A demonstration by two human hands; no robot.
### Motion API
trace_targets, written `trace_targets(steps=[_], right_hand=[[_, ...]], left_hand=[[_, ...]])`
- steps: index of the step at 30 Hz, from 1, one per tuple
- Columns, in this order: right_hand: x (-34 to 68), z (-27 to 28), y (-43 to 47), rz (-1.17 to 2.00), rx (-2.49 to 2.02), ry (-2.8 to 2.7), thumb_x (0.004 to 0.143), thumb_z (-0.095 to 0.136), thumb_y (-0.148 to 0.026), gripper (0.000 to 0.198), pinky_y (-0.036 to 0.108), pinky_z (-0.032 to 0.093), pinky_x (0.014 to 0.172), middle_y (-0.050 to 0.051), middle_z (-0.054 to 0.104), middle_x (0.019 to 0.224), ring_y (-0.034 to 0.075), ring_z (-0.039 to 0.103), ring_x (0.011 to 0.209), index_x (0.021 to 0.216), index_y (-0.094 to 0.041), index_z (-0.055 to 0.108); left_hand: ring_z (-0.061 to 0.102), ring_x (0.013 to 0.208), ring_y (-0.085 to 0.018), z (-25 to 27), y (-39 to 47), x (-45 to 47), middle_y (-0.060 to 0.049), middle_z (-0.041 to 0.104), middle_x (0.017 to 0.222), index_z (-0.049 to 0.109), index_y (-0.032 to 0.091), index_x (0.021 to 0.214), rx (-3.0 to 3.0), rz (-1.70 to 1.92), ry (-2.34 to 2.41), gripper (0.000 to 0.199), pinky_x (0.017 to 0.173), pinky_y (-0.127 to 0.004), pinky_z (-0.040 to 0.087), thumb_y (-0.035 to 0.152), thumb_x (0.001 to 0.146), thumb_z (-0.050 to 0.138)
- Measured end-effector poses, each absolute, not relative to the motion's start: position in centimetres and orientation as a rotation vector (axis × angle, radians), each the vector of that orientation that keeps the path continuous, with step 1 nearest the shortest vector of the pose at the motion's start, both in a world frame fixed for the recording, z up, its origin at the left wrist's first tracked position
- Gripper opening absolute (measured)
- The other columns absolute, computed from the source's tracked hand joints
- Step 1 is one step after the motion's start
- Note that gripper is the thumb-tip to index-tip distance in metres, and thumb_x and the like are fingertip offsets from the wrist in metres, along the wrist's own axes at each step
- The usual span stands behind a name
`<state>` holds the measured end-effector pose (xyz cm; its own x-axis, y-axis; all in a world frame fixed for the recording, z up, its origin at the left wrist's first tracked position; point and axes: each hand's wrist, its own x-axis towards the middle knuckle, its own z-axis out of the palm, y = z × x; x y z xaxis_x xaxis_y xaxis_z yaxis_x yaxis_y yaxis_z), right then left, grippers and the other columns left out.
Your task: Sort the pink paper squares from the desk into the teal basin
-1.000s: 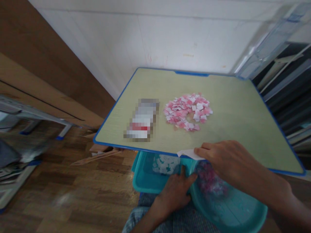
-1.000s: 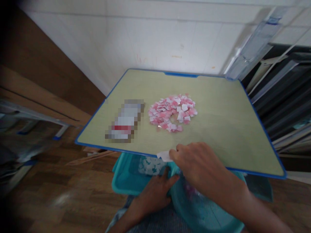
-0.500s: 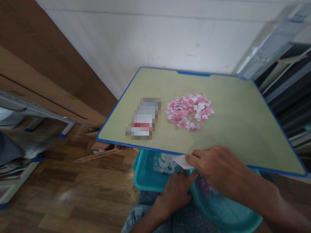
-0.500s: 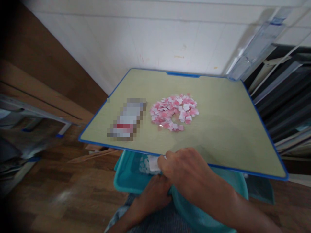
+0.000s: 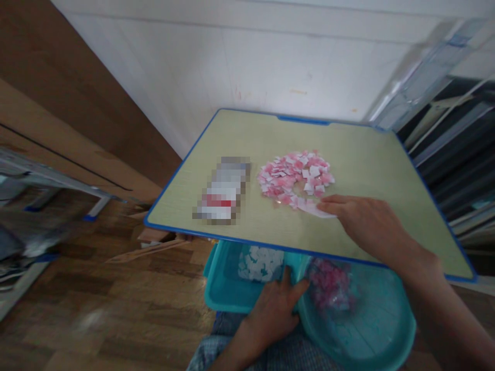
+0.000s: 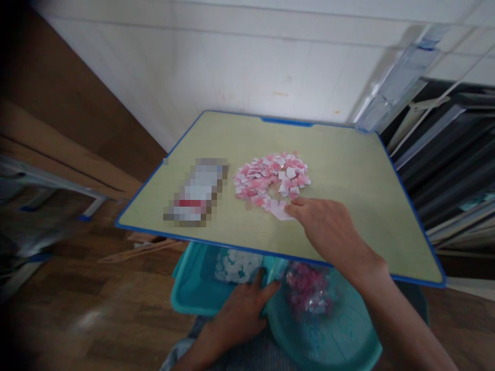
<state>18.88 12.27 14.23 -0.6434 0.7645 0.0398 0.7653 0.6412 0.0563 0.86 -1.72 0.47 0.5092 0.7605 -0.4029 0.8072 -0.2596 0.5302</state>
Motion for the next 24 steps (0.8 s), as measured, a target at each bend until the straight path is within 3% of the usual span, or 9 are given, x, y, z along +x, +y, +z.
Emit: trace_targets(steps=[5,11,18,24], right_hand=[[21.5,14.3,12.1,0.115,-1.193,-2.881,0.082,0.041,-0.005,0.043,0.035,0.051,0.079,-0.001,0.07,0.105,0.02,0.065,0.095,0.106,-0.028,0.067],[20.7,15.2,12.1,-0.011,-1.362,-2.821,0.083,0.037,-0.002,0.044,0.035,0.051,0.069,0.003,0.07,0.107,0.023,0.066,0.093,0.104,-0.025,0.068],[21.0,14.9,11.8,0.198,-1.206,-2.874,0.087,0.042,-0.008,0.035,0.038,0.049,0.082,0.002,0.069,0.106,0.02,0.064,0.094,0.108,-0.025,0.065],[21.2,15.7,10.6,0.13,-1.232,-2.805,0.084,0.039,-0.001,0.041,0.037,0.049,0.077,0.003,0.069,0.104,0.022,0.064,0.093,0.104,-0.024,0.066]], left_hand=[[0.057,0.102,-0.034,0.7,-1.4,0.8,-0.018,0.032,0.141,0.035,0.031,0.135,2.045,-0.098,1.261,0.063,0.085,-0.046,0.045,0.021,0.075,0.053],[0.057,0.103,-0.032,0.5,-1.3,0.8,-0.015,0.031,0.142,0.032,0.032,0.137,2.028,-0.136,1.268,0.063,0.087,-0.045,0.044,0.023,0.078,0.053],[0.056,0.105,-0.032,0.3,-1.2,0.7,-0.014,0.031,0.143,0.033,0.032,0.138,2.025,-0.159,1.274,0.065,0.088,-0.044,0.043,0.023,0.078,0.054],[0.055,0.106,-0.032,0.1,-1.2,0.7,-0.014,0.032,0.143,0.033,0.032,0.138,2.023,-0.166,1.27,0.065,0.088,-0.044,0.043,0.021,0.077,0.053]])
